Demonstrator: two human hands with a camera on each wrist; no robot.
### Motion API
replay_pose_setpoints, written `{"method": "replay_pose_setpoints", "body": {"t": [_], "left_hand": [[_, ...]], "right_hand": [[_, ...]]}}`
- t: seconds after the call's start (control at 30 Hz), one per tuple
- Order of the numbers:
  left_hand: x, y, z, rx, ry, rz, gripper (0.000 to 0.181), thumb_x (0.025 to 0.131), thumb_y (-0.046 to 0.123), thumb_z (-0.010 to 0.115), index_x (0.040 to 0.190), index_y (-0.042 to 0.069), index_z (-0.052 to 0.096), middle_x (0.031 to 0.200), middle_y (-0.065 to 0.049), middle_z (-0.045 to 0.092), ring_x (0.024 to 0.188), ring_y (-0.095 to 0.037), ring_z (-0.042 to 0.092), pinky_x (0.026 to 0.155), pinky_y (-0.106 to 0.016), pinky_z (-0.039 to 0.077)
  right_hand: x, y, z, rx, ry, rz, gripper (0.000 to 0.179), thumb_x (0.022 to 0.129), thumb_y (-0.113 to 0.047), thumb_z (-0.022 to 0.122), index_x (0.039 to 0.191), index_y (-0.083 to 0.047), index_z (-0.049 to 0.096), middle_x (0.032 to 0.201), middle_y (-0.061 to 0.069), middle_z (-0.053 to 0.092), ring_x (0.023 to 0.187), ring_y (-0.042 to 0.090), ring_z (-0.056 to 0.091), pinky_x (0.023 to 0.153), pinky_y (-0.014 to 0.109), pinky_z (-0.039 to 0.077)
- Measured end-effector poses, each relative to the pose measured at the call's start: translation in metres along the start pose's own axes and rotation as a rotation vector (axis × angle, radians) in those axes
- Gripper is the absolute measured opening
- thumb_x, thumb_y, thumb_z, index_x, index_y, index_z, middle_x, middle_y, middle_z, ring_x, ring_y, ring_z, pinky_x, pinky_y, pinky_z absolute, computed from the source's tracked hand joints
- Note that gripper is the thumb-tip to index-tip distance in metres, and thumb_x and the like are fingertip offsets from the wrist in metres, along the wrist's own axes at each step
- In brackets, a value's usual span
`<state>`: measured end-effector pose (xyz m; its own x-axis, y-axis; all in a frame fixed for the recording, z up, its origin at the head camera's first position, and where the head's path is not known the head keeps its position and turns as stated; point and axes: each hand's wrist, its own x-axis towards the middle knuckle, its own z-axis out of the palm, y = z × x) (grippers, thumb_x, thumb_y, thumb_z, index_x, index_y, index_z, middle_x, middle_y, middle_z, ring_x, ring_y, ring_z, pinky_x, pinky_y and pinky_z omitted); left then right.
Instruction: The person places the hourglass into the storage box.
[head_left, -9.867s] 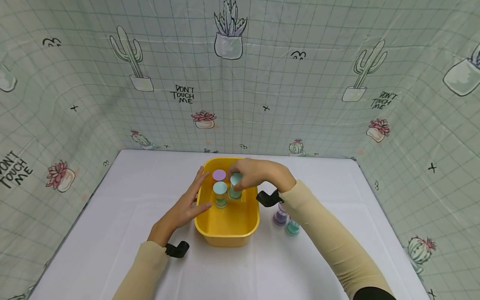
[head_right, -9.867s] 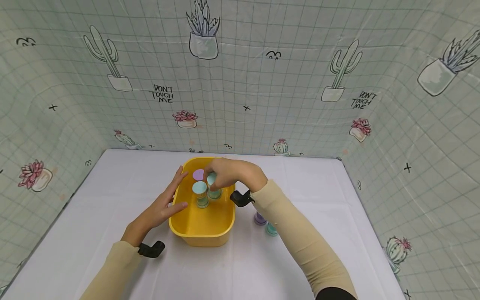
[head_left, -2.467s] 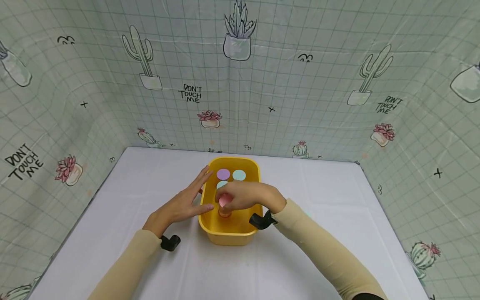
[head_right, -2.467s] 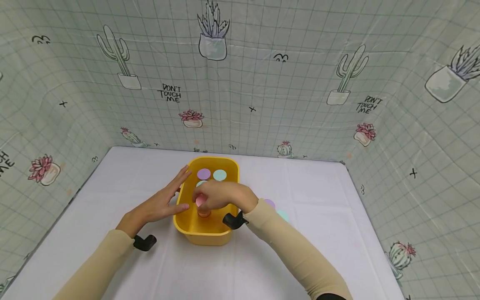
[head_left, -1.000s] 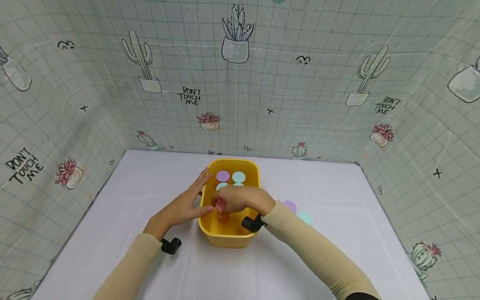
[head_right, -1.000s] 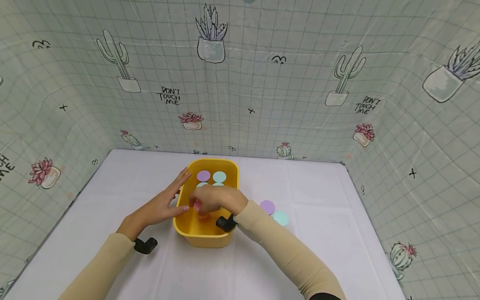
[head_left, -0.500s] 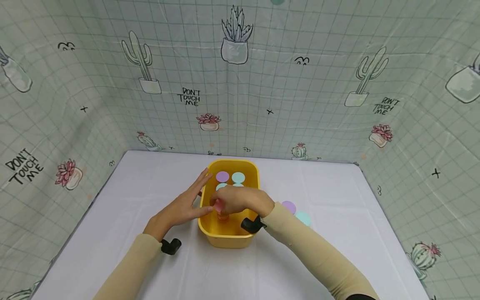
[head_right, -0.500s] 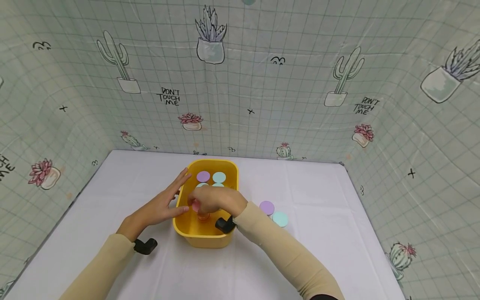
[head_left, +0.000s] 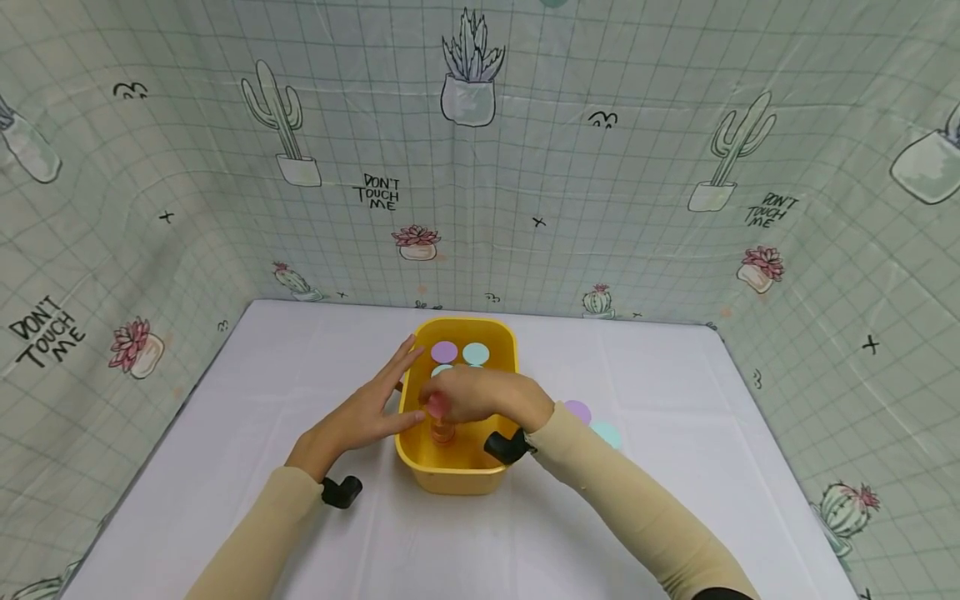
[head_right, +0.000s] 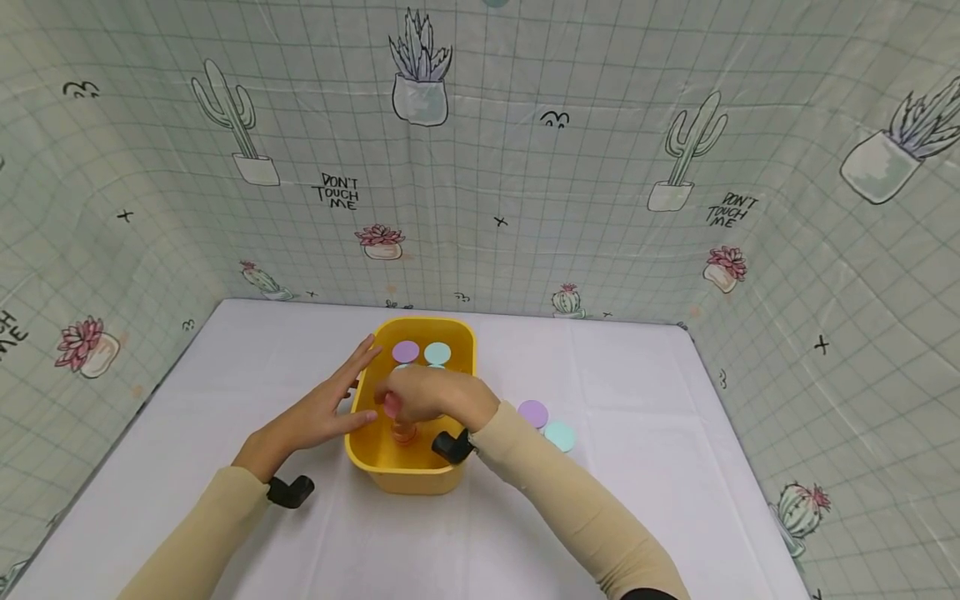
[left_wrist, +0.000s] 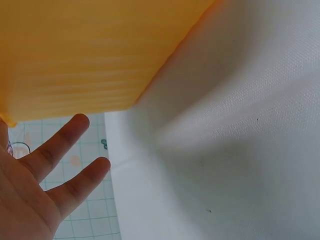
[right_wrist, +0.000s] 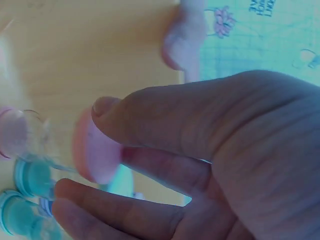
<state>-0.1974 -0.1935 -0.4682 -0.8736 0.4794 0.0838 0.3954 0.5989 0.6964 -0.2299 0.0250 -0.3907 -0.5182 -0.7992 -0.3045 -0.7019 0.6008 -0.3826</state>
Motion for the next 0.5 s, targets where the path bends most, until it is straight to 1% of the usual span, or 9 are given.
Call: {"method": "replay_pose_setpoints", "body": {"t": [0.07, 0.13, 0.23, 0.27, 0.3, 0.4, 0.5], "left_hand": [[0.000, 0.000, 0.000, -0.003, 0.001, 0.008, 0.093, 0.094, 0.048, 0.068, 0.167, 0.030, 0.012, 0.174, 0.011, -0.006, 0.144, -0.032, 0.047, 0.115, -0.055, 0.044], [0.000, 0.000, 0.000, -0.005, 0.000, 0.014, 0.093, 0.094, 0.048, 0.068, 0.167, 0.030, 0.012, 0.174, 0.010, -0.005, 0.143, -0.031, 0.048, 0.115, -0.055, 0.044], [0.001, 0.001, 0.000, -0.014, -0.003, 0.020, 0.093, 0.095, 0.046, 0.068, 0.167, 0.029, 0.012, 0.174, 0.010, -0.005, 0.142, -0.032, 0.049, 0.114, -0.055, 0.044], [0.001, 0.002, 0.000, -0.016, -0.002, 0.022, 0.093, 0.095, 0.046, 0.068, 0.167, 0.028, 0.012, 0.175, 0.009, -0.005, 0.142, -0.033, 0.049, 0.114, -0.056, 0.044], [0.001, 0.003, 0.000, -0.019, -0.002, 0.021, 0.093, 0.095, 0.045, 0.068, 0.167, 0.028, 0.012, 0.175, 0.008, -0.005, 0.143, -0.033, 0.048, 0.114, -0.056, 0.044], [0.001, 0.004, 0.000, -0.020, 0.003, 0.006, 0.093, 0.094, 0.046, 0.068, 0.167, 0.028, 0.013, 0.175, 0.007, -0.004, 0.146, -0.035, 0.045, 0.115, -0.058, 0.043], [0.001, 0.005, 0.001, -0.011, 0.008, -0.011, 0.094, 0.093, 0.049, 0.067, 0.167, 0.029, 0.013, 0.175, 0.006, -0.004, 0.147, -0.036, 0.044, 0.114, -0.059, 0.043]], "right_hand": [[-0.006, 0.000, -0.004, 0.020, 0.016, -0.002, 0.033, 0.096, -0.010, 0.070, 0.129, -0.008, 0.069, 0.119, 0.004, 0.073, 0.100, 0.016, 0.066, 0.097, 0.030, 0.056], [-0.014, 0.002, -0.008, 0.070, 0.041, 0.003, 0.034, 0.098, -0.012, 0.069, 0.131, -0.008, 0.068, 0.124, 0.005, 0.073, 0.104, 0.018, 0.069, 0.096, 0.032, 0.057], [-0.029, 0.010, -0.013, 0.157, 0.110, 0.005, 0.034, 0.099, -0.013, 0.068, 0.132, -0.007, 0.067, 0.128, 0.007, 0.071, 0.109, 0.022, 0.071, 0.095, 0.034, 0.059], [-0.035, 0.013, -0.015, 0.170, 0.138, -0.002, 0.034, 0.100, -0.015, 0.067, 0.133, -0.006, 0.067, 0.129, 0.008, 0.071, 0.111, 0.022, 0.071, 0.095, 0.035, 0.059], [-0.041, 0.017, -0.017, 0.181, 0.168, -0.012, 0.033, 0.100, -0.015, 0.067, 0.132, -0.005, 0.067, 0.129, 0.009, 0.071, 0.110, 0.024, 0.071, 0.094, 0.036, 0.060], [-0.060, 0.031, -0.021, 0.187, 0.255, -0.018, 0.032, 0.101, -0.013, 0.064, 0.131, -0.002, 0.066, 0.130, 0.012, 0.070, 0.114, 0.029, 0.069, 0.097, 0.043, 0.059], [-0.080, 0.047, -0.021, 0.183, 0.327, 0.006, 0.032, 0.101, -0.012, 0.064, 0.131, -0.001, 0.066, 0.130, 0.014, 0.070, 0.118, 0.033, 0.067, 0.099, 0.047, 0.058]]}}
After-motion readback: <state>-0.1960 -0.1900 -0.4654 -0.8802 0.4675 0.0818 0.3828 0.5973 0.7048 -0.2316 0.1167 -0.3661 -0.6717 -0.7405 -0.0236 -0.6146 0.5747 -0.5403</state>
